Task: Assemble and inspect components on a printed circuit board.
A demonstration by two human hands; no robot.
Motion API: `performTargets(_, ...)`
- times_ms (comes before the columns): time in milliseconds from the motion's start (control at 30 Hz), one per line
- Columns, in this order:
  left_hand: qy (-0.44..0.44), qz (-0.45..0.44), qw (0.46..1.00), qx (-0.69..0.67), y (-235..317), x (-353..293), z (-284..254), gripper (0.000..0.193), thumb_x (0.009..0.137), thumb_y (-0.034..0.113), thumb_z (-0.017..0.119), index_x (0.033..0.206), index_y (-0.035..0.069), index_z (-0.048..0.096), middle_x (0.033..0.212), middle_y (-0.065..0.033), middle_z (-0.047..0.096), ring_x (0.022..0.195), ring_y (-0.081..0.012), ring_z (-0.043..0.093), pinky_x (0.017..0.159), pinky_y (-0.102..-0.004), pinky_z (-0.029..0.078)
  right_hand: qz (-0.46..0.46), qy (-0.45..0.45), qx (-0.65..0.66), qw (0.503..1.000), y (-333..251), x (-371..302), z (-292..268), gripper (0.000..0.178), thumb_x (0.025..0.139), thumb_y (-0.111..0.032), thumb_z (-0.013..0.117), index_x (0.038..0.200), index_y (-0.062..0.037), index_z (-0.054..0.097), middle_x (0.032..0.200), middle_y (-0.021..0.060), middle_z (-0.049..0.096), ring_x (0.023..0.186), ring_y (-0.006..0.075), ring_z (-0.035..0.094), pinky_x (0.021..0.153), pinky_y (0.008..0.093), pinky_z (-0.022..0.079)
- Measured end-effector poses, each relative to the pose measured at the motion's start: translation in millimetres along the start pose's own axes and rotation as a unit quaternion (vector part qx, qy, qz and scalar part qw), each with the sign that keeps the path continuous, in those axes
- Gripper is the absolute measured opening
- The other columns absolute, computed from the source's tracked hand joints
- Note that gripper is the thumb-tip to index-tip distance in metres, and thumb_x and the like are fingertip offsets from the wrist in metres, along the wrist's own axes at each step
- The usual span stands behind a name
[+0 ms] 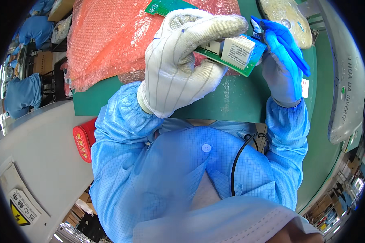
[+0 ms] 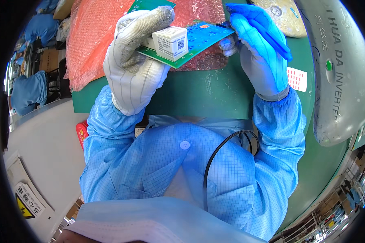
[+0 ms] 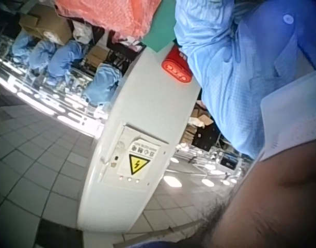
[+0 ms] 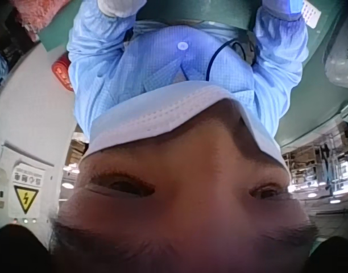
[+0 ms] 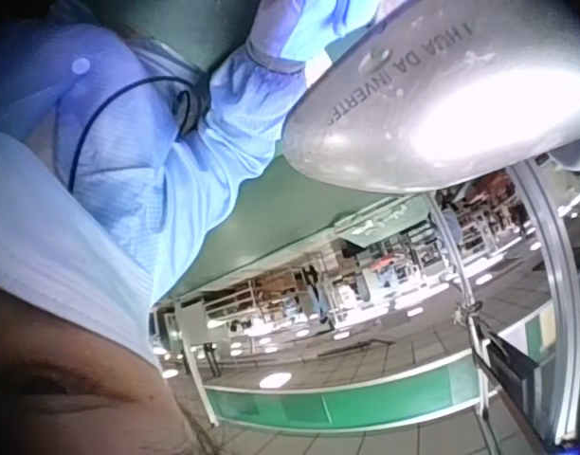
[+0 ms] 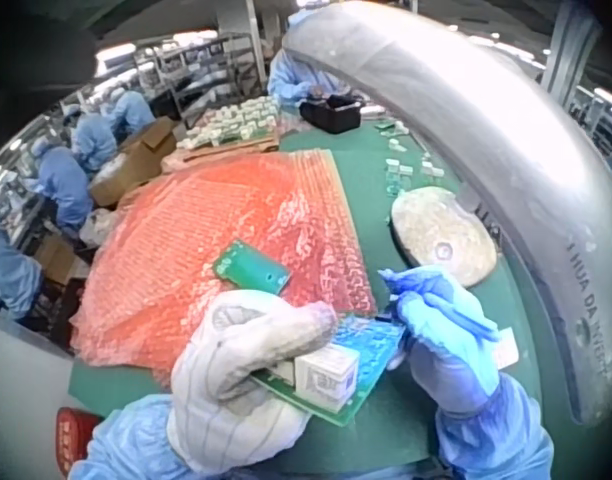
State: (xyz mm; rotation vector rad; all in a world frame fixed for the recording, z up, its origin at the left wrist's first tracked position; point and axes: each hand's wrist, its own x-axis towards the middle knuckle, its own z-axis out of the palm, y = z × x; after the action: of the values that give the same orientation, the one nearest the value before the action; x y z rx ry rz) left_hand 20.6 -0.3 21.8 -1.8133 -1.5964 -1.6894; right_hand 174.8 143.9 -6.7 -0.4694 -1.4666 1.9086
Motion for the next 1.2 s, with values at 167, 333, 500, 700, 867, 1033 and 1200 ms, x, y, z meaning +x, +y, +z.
performTargets(167,-0.006,0.02,1.0,0.006,11.3,4.2,-4.1,0.05,0.063,-0.007,0.066,0.11,0.011,0.067,0.104,-0.0078,0.066,0.092,-0.0242,0.063,0.081,-0.0335,0.053,-0.005,-0.039,0.045,0.998,11.3,3.8,-19.1,0.03,0.096,-0.012,0.052,0.122,0.0015,0.055,0.117,0.0088,0.06,0.104,0.0158,0.057,0.093,0.03,0.043)
performTargets(333,0.075,-0.15,0.981,-0.094,27.5,-0.4,12.4,0.054,0.069,-0.003,0.069,0.12,0.009,0.057,0.104,-0.0081,0.063,0.092,-0.022,0.061,0.081,-0.0312,0.052,-0.029,-0.049,0.023,0.998,12.8,5.1,-16.9,0.03,0.095,-0.011,0.053,0.122,0.0038,0.056,0.116,0.0091,0.06,0.106,0.0156,0.056,0.097,0.0301,0.04)
performTargets(500,0.152,-0.308,0.92,-0.191,42.0,-4.8,33.7,0.061,0.075,0.0,0.072,0.13,0.006,0.046,0.104,-0.0084,0.061,0.091,-0.0199,0.06,0.081,-0.0289,0.05,-0.016,-0.031,0.041,0.999,7.8,1.3,-12.9,0.033,0.094,-0.011,0.054,0.123,0.0039,0.055,0.11,0.0093,0.062,0.091,0.0143,0.059,0.081,0.0274,0.046)
performTargets(700,0.034,-0.417,0.883,-0.212,-7.9,-2.4,5.2,0.067,0.081,0.006,0.069,0.138,0.007,0.035,0.103,-0.0119,0.06,0.078,-0.0194,0.062,0.071,-0.0276,0.052,-0.005,0.016,0.036,0.999,2.3,-1.4,-8.0,0.034,0.093,-0.011,0.055,0.125,0.0027,0.053,0.1,0.009,0.063,0.075,0.0132,0.057,0.064,0.0252,0.045)
performTargets(867,-0.009,-0.45,0.629,-0.634,-11.0,-3.0,-2.8,0.066,0.078,0.002,0.053,0.141,0.015,0.04,0.124,-0.0119,0.056,0.083,-0.0209,0.058,0.069,-0.0333,0.048,-0.024,0.068,0.004,0.997,-0.1,-2.8,-6.0,0.034,0.093,-0.01,0.056,0.124,0.0017,0.053,0.099,0.0092,0.063,0.076,0.0135,0.059,0.064,0.0246,0.047)
performTargets(1033,-0.035,-0.453,0.787,-0.418,-15.1,-0.9,5.5,0.06,0.088,0.009,0.055,0.143,0.011,0.032,0.105,-0.0139,0.061,0.07,-0.0184,0.061,0.059,-0.0298,0.049,-0.168,0.096,-0.317,0.929,-10.5,-9.6,4.1,0.029,0.093,-0.01,0.057,0.12,0.0013,0.059,0.105,0.0103,0.064,0.087,0.0163,0.064,0.069,0.0273,0.053)
performTargets(1200,-0.05,-0.508,0.762,-0.398,0.6,11.7,0.5,0.07,0.082,0.003,0.063,0.142,0.006,0.025,0.084,-0.0124,0.061,0.062,-0.0178,0.063,0.055,-0.0248,0.05,-0.276,0.128,-0.231,0.924,-9.8,-15.4,-7.0,0.039,0.093,-0.021,0.06,0.126,-0.0003,0.057,0.106,0.0149,0.066,0.09,0.0192,0.065,0.067,0.0269,0.051)
